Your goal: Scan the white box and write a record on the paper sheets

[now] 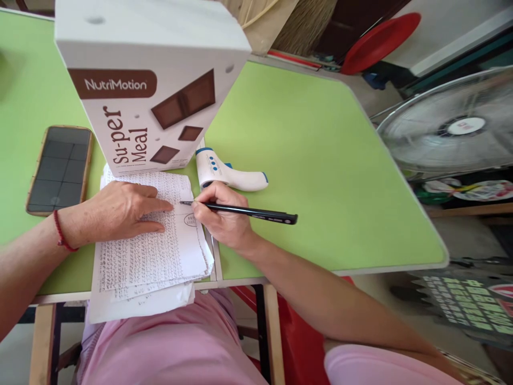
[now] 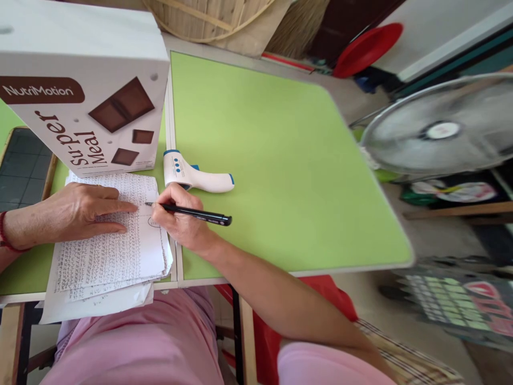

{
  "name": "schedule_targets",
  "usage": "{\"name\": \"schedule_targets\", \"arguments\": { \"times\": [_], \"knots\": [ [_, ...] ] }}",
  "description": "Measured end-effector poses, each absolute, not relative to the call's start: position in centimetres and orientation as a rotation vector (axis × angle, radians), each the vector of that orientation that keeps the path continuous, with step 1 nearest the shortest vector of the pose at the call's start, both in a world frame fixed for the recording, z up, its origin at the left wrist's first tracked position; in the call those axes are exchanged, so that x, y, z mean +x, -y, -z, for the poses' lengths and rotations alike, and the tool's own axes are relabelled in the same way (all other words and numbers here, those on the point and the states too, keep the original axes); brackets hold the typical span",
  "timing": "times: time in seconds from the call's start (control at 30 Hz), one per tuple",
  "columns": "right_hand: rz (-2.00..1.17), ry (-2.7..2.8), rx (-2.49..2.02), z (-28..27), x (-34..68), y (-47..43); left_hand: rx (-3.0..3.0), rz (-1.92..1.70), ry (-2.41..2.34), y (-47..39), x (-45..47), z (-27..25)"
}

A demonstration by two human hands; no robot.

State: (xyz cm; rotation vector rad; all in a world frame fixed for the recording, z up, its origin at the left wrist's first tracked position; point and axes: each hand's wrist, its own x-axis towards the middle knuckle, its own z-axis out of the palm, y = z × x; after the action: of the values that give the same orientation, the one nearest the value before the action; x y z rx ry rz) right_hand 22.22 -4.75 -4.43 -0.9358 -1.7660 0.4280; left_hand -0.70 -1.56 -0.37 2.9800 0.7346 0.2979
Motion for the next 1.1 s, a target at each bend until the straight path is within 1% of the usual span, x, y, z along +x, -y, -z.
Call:
{"name": "schedule_targets", "arguments": {
  "times": [0.6, 0.83, 1.0, 1.07, 1.1],
  "knots": [
    [-0.422, 1.774, -0.921, 4.4, 22.2, 4.7, 2.990, -0.278, -0.740, 1.6, -0.6, 0.2],
    [-0.254, 1.669, -0.971, 4.1, 22.1, 5.1, 3.018, -0.308, -0.743, 1.5, -0.7, 0.6],
    [-0.026, 1.755, -0.848, 3.6, 22.6, 5.5, 3.030, -0.450, -0.621, 1.7, -0.5, 0.4],
    [0.062, 1.807, -0.762, 3.3, 23.0, 5.5, 3.019, -0.645, -0.611, 2.1, -0.6, -0.4],
    [0.105, 1.834, -0.731, 3.1, 23.2, 5.5, 3.003, -0.807, -0.624, 2.3, -0.8, -0.9]
  ]
}}
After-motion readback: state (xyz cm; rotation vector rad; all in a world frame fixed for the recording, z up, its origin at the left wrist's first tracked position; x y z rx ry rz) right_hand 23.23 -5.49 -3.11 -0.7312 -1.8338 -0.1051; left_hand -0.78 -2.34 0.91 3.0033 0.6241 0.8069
